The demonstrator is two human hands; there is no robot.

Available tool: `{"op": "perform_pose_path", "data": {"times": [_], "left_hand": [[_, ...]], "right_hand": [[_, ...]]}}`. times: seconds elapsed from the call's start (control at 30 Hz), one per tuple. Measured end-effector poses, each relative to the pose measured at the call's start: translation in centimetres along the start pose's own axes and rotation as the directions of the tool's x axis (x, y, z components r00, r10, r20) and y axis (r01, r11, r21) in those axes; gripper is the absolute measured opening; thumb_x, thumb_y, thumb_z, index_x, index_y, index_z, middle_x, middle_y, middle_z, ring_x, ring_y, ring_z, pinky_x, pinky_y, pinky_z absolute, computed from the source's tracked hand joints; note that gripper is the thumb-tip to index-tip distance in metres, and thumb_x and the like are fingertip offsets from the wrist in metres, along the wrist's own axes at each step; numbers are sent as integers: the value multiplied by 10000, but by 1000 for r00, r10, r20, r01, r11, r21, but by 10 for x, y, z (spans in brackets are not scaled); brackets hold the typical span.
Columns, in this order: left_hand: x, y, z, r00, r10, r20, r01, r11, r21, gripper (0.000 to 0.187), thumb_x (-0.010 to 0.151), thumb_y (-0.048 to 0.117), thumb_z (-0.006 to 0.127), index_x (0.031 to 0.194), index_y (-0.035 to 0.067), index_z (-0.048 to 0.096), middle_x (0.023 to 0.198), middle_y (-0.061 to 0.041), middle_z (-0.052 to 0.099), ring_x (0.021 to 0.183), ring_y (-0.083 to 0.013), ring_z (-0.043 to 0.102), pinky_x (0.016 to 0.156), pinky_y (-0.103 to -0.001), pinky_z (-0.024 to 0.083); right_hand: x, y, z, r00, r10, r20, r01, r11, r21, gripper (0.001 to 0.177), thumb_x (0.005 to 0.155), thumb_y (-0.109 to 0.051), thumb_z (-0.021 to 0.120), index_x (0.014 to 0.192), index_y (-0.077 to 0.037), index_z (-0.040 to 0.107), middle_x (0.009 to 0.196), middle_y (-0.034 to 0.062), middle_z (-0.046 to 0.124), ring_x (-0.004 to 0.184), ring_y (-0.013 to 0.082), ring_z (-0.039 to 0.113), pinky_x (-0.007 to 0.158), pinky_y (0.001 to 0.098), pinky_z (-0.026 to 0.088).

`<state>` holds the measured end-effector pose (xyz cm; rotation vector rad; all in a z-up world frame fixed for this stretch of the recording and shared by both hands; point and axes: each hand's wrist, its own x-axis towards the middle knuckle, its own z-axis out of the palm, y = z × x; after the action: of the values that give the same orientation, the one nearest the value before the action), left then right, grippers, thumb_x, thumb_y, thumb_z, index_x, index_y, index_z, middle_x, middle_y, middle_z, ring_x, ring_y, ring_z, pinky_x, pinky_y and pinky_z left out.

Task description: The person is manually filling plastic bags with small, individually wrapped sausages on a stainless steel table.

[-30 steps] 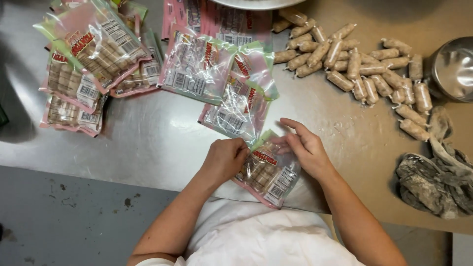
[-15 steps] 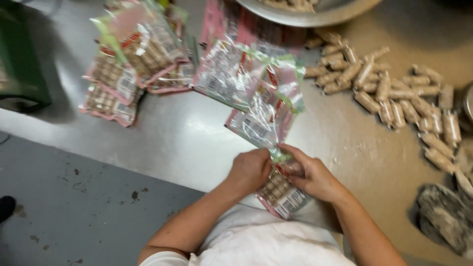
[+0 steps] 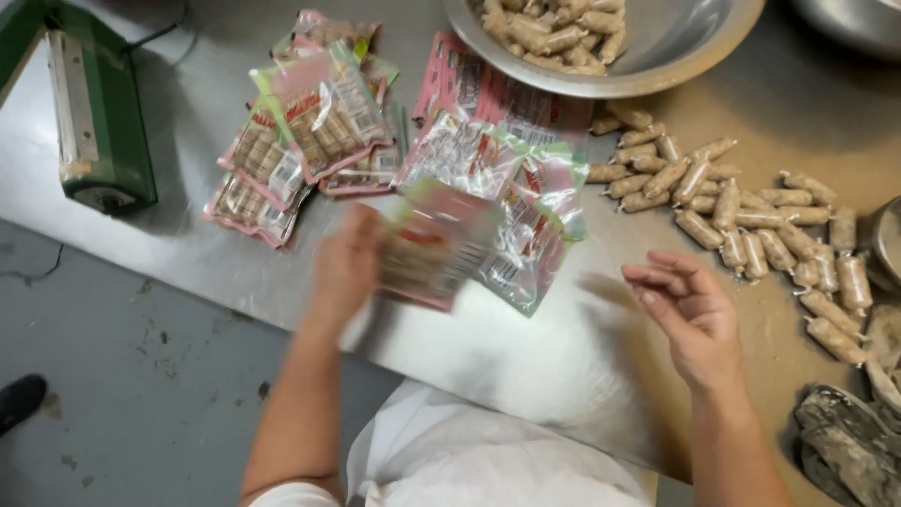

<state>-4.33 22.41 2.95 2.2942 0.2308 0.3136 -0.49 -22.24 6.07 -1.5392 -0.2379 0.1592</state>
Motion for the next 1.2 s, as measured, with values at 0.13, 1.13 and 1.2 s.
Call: {"op": "perform_pose_path", "data": {"times": [0.13,1.13,1.2], "left_hand": [[52,-7,-74,955,145,-259,-120,987,107,144,1093,46,548,1185,25,658,1040,-289,710,1037,-561,643,880,-596,476],[-53,99,149,873,264,411,-191,959,-210,115,888,207,751,854,159,652,762,-97,651,829,-342,719,732,-398,590],[-74,101,169,829,310,466,-160,929,-334,143,831,169,795,801,162,655,738,-39,662,790,-297,728,713,-368,586]], "right_hand": [[-9,24,-18,986,107,-125,-103,994,37,358,928,109,631,1287,109,627,1111,271,751,1031,301,745,934,406,588],[119,83,-57,787,-464,407,433,-55,-900,133,992,-230,726,1114,-180,742,887,37,727,984,238,649,838,362,524],[69,21,-35,964,-189,185,264,705,-658,442,925,-149,771,1352,-98,669,1257,176,738,1192,404,673,984,506,538]]}}
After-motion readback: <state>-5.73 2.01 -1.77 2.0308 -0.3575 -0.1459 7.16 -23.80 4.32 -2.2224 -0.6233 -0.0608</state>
